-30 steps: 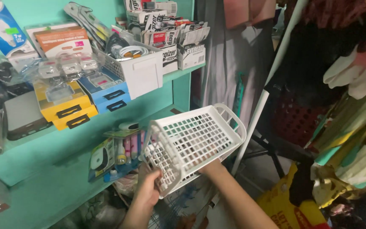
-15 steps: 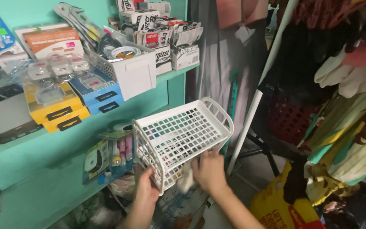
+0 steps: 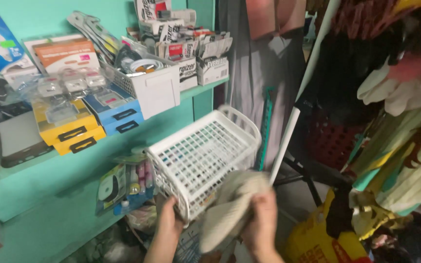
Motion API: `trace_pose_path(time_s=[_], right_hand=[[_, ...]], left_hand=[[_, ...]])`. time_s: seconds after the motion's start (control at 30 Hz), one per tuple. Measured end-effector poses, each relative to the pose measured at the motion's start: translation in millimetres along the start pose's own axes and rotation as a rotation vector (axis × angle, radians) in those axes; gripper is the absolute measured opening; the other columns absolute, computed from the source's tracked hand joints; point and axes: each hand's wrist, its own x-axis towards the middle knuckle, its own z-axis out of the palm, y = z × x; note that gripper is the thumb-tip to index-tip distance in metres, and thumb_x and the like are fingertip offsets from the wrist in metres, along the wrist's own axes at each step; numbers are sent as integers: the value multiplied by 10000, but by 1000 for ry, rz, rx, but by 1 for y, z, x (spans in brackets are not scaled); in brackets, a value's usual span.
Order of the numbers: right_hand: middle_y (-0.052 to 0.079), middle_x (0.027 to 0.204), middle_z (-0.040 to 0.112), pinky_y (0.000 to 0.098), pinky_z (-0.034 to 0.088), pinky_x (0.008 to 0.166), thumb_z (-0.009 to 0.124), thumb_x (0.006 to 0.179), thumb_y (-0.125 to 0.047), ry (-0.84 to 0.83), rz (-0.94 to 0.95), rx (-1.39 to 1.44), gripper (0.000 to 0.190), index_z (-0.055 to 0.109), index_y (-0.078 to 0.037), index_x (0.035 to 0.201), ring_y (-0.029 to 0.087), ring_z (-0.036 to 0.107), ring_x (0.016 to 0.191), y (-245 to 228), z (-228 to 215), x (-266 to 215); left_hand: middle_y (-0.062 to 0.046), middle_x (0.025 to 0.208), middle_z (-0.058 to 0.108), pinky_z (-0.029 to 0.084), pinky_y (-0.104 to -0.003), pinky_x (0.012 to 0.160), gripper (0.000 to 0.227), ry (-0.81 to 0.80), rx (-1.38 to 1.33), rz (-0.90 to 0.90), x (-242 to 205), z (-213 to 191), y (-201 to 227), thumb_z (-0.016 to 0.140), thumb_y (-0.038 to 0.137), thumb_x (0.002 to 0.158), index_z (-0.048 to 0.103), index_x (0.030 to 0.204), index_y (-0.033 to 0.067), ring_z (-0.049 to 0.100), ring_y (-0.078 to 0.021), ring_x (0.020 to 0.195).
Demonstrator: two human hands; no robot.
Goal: The person wipes a white plastic basket with a cloth and places it on a shelf. They then wipe the shelf surface and several small boxes, including a mini fan box, before arranging them neatly on the shelf.
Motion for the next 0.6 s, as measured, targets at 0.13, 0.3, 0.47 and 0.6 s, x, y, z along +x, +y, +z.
trace_pose_path(time_s=[0.13,0.3,0.47,0.6], right_hand=[[138,1196,663,452,526,954,590,928,-203,-146,-135,47,428,573,-52,1328,293,645,1082,-76,40,36],[283,1335,594,462,473,1020,638,926,-93,-486,-903,-1289,437,549,23,1338,435,567,1216,-90,85,48],[270,1130,631,492,470,910,660,885,-52,-186,-786,-1149,349,536,34,1199,437,592,1055,-61,75,32],[223,1030,700,439,529,832,654,926,-100,-193,-398,-1090,274,572,-24,1177,362,681,975,-63,87,18]], left_hand=[[-67,1347,650,566,-474,960,684,-245,73,256,-41,9,0,598,110,779,465,1450,137,687,-251,1148],[-128,1200,665,590,-457,848,769,-375,270,385,-120,68,13,630,-45,660,464,1398,96,684,-277,1053],[-124,1202,668,587,-406,851,721,-481,255,461,-114,53,8,580,-41,672,483,1382,38,685,-260,1063],[-109,1236,666,585,-395,899,712,-433,329,445,-128,60,14,584,-79,679,467,1369,49,682,-245,1109]])
